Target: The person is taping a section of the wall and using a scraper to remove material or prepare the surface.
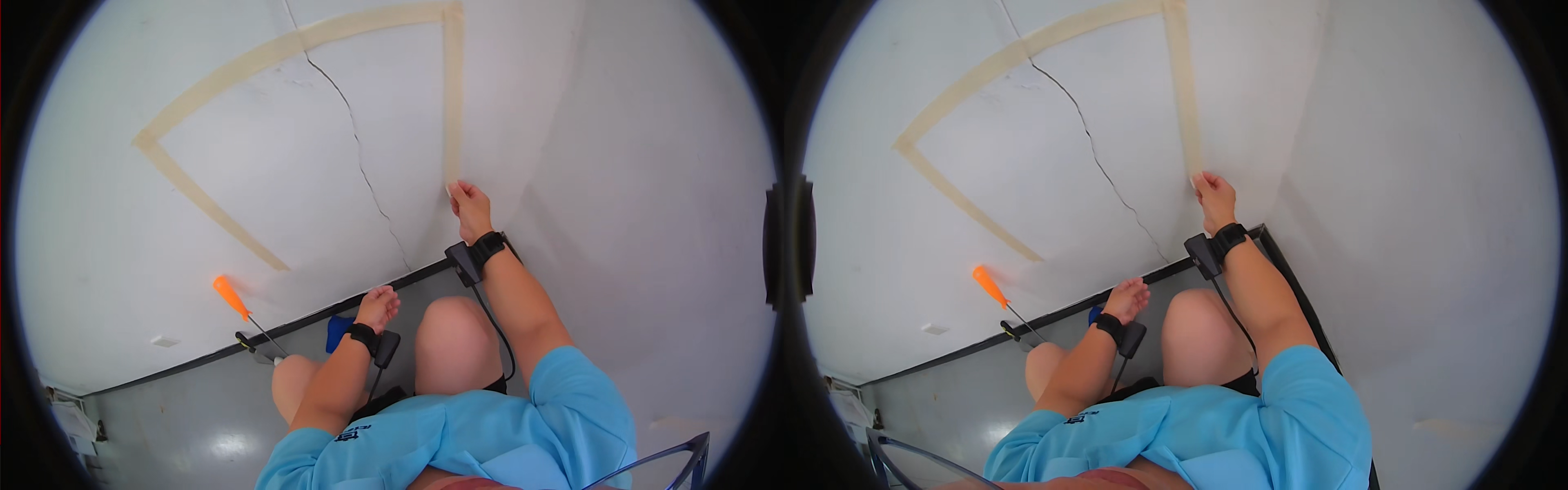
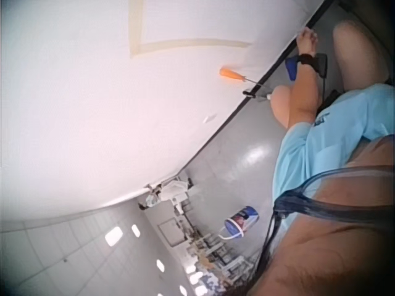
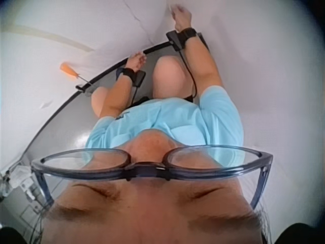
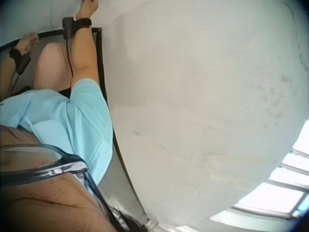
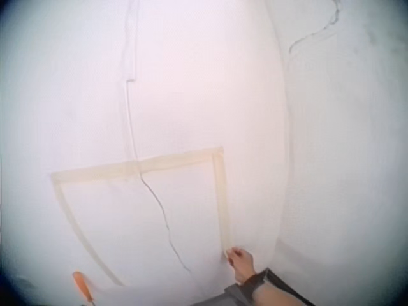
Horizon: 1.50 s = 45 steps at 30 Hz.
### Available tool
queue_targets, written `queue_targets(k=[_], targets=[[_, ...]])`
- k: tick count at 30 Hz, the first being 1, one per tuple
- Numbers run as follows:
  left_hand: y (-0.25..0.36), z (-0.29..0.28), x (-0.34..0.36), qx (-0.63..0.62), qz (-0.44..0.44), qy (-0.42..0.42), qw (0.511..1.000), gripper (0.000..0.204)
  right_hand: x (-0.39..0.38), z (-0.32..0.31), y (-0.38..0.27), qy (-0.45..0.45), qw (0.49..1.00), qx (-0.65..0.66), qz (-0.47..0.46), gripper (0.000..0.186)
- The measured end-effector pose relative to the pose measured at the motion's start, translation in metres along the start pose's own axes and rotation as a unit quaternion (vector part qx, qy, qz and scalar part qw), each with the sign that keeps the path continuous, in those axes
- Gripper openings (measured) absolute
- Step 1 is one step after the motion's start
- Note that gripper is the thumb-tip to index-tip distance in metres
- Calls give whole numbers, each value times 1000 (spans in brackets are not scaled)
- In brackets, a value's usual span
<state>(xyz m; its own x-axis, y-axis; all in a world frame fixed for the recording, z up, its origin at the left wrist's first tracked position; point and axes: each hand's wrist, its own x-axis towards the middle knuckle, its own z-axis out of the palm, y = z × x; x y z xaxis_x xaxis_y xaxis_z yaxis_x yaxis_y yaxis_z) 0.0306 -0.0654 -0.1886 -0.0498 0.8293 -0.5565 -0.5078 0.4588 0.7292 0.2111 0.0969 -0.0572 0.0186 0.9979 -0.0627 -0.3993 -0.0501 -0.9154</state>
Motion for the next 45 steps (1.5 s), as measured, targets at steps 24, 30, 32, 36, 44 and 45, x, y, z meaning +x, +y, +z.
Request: queue_targets(k=[24,30,32,36,44,45], targets=[[0,-3,-2,3,-3,-2,1000,19,1,5,6,14,997,-36,-61,22],[1,1,-3,11,5,9,1000,19,3,4,6,24,996,-50,-67,21],[0,-1,-3,9,5,6,1000,19,2,6,5,26,997,-43,-62,20],[-1,-3,-4,10,6,-2,1000,19,-1,7,5,29,997,-43,-62,20],[-1,-2,-3,8,4,11,1000,17,0,7,7,34,996,-49,-68,21],[-1,-3,-2,7,6,8,1000,17,1,8,7,33,996,-49,-68,21]])
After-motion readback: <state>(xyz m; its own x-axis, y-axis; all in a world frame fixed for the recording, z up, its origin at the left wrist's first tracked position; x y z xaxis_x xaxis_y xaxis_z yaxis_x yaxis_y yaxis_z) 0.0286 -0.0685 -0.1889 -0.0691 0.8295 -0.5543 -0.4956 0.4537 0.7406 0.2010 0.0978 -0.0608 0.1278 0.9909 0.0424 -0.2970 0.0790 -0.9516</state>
